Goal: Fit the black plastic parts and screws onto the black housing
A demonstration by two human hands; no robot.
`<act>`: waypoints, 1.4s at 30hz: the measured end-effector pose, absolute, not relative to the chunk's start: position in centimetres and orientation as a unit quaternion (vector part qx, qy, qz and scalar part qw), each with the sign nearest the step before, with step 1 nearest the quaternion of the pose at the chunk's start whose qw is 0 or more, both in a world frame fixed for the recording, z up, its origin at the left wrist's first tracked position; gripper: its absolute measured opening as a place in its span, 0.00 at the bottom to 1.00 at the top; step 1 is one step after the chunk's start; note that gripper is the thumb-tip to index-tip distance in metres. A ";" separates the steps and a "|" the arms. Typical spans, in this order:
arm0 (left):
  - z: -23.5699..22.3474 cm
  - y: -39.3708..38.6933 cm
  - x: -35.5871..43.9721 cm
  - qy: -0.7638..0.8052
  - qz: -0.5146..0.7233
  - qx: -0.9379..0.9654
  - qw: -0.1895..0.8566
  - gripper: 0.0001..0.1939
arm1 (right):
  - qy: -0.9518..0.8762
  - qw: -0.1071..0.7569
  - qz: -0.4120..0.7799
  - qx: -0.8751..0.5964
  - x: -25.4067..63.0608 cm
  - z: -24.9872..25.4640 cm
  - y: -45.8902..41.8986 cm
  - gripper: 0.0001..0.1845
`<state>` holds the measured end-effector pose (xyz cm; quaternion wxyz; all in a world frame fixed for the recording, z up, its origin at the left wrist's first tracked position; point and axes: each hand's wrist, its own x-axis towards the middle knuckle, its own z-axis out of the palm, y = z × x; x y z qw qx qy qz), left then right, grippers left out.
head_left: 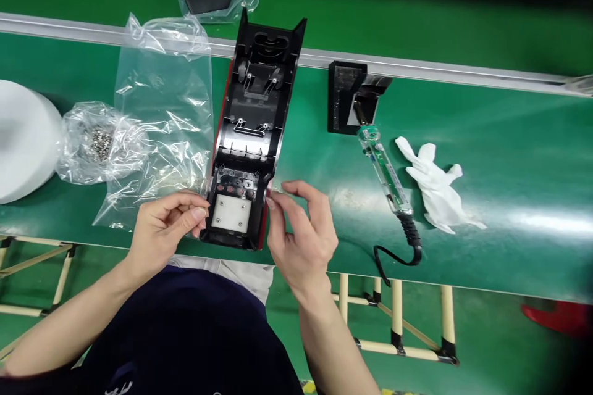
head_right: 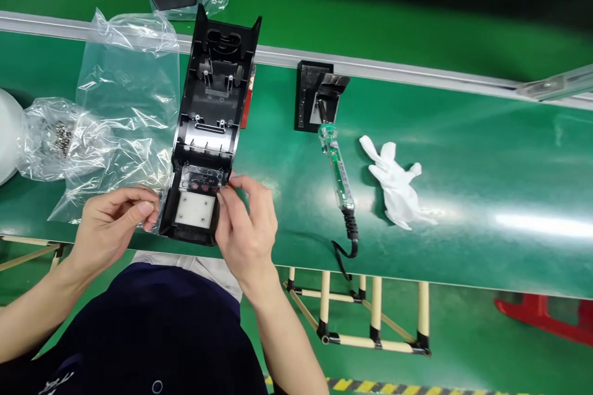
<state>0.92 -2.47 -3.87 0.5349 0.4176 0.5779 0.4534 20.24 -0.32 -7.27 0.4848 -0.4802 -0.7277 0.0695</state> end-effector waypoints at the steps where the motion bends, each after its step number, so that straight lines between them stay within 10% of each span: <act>1: -4.0 -2.5 0.9 0.578 0.451 0.437 0.521 0.03 | -0.743 0.461 0.033 -0.484 19.9 -7.4 0.2 0.03; 17: -4.1 -1.5 -0.1 0.547 0.396 0.600 0.429 0.10 | -0.788 0.258 -0.029 -0.559 17.5 -9.1 3.6 0.13; 26: -4.3 -1.4 0.1 0.543 0.396 0.484 0.560 0.12 | -0.770 0.337 -0.015 -0.541 18.7 -7.6 2.0 0.00; 42: -4.0 -1.1 1.4 0.441 0.453 0.079 0.771 0.06 | -0.671 0.528 0.073 -0.515 17.5 -6.3 -2.4 0.06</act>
